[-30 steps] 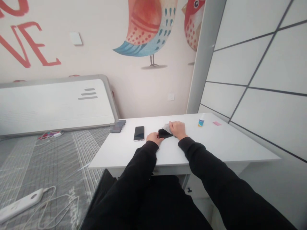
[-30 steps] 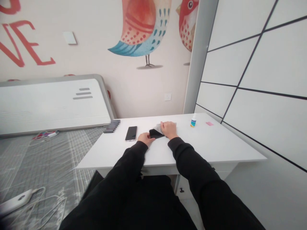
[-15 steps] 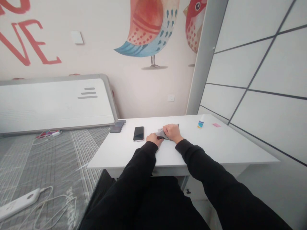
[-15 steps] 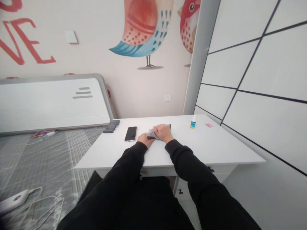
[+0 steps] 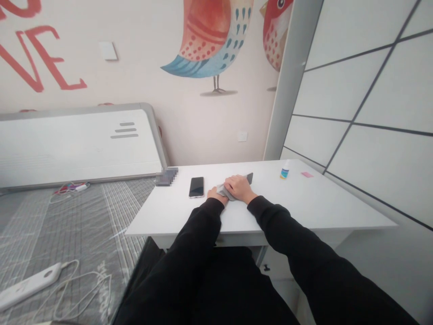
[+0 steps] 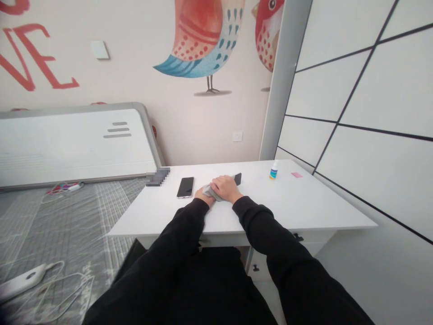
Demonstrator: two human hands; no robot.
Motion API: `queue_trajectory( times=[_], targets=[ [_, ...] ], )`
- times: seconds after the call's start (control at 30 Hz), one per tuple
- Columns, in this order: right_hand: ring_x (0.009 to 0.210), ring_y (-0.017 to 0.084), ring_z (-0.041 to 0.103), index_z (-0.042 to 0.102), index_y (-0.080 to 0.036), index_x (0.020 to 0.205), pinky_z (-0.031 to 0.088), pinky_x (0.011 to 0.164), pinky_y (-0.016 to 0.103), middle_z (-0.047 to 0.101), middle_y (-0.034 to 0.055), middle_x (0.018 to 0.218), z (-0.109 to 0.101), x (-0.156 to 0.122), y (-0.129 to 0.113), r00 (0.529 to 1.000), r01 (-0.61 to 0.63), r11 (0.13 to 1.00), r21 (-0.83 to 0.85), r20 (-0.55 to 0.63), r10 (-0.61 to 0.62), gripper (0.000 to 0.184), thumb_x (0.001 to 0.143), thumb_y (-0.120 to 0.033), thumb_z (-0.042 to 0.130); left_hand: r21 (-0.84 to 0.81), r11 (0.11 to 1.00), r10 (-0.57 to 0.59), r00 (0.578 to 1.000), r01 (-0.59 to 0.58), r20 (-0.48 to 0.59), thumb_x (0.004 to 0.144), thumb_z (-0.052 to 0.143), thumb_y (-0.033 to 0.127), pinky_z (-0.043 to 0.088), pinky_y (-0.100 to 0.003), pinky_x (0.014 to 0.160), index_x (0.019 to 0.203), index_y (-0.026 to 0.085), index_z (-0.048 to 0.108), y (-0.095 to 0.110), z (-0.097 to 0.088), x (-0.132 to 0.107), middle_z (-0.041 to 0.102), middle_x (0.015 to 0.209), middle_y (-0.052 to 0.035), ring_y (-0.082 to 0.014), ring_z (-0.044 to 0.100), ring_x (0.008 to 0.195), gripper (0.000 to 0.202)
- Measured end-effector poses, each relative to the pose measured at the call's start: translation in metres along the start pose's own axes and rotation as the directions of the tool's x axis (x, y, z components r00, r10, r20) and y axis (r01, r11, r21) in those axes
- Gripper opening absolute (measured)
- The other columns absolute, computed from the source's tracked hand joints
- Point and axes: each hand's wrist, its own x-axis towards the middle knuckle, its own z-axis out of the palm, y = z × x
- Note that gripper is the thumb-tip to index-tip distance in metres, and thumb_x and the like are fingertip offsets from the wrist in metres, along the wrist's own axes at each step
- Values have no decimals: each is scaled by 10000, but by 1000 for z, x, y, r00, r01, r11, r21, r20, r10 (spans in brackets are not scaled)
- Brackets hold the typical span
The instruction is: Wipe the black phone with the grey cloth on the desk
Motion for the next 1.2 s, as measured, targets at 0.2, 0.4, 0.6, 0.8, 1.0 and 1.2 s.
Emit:
queue_trajectory(
  times=[0.2, 0.4, 0.6, 0.8, 1.0, 1.2],
  targets=[
    [736, 274, 535, 656, -130, 940, 327, 755, 391, 664, 132, 763, -10, -4, 42, 942, -305, 951, -46, -157, 295, 377, 1032, -203, 298, -17, 1000, 2, 1000, -2, 19, 866, 663, 443, 515, -320, 885, 927, 245, 791, -1, 2, 3, 794, 972, -50, -260, 721, 1020, 243],
    [966, 265, 551, 634, -186, 847, 338, 942, 408, 693, 109, 930, -13, -3, 15, 991, -68, 997, 27, -114, 70, 329, 1037, -225, 368, -7, 1000, -2, 1000, 2, 15, 866, 659, 478, 522, -341, 882, 959, 217, 776, 0, 1, 2, 787, 1022, -93, -286, 724, 1032, 301],
    [1013, 232, 558, 649, -195, 963, 373, 951, 349, 692, 76, 1020, -10, -1, -15, 992, 118, 986, 116, -55, -112, 214, 1031, -302, 477, 27, 1000, 14, 1000, -14, 4, 872, 630, 307, 519, -370, 942, 1106, 180, 740, 3, -3, -1, 757, 1147, -143, -312, 706, 1106, 288],
    [795, 251, 545, 617, -191, 825, 375, 814, 375, 643, 83, 786, -7, -4, 24, 984, -142, 987, 70, -101, 149, 402, 1062, -236, 294, 7, 1000, 11, 1000, -11, 22, 880, 635, 456, 532, -359, 842, 919, 205, 786, 2, -2, 0, 784, 973, -105, -305, 733, 996, 295],
    [942, 291, 548, 649, -170, 817, 341, 923, 429, 686, 147, 879, -6, -4, 30, 959, -240, 970, 22, -151, 241, 409, 1050, -230, 317, 7, 1000, 12, 1000, -12, 27, 883, 636, 436, 516, -324, 837, 905, 226, 780, 2, -2, 0, 786, 961, -74, -271, 731, 996, 256],
    [910, 219, 571, 676, -198, 929, 368, 908, 331, 704, 65, 932, -4, -4, -8, 998, 67, 995, 74, -19, -66, 327, 1066, -315, 402, 56, 998, -11, 1000, 11, 14, 868, 636, 337, 501, -338, 926, 1037, 175, 738, 0, 0, 1, 752, 1126, -146, -293, 695, 1113, 255]
  ],
)
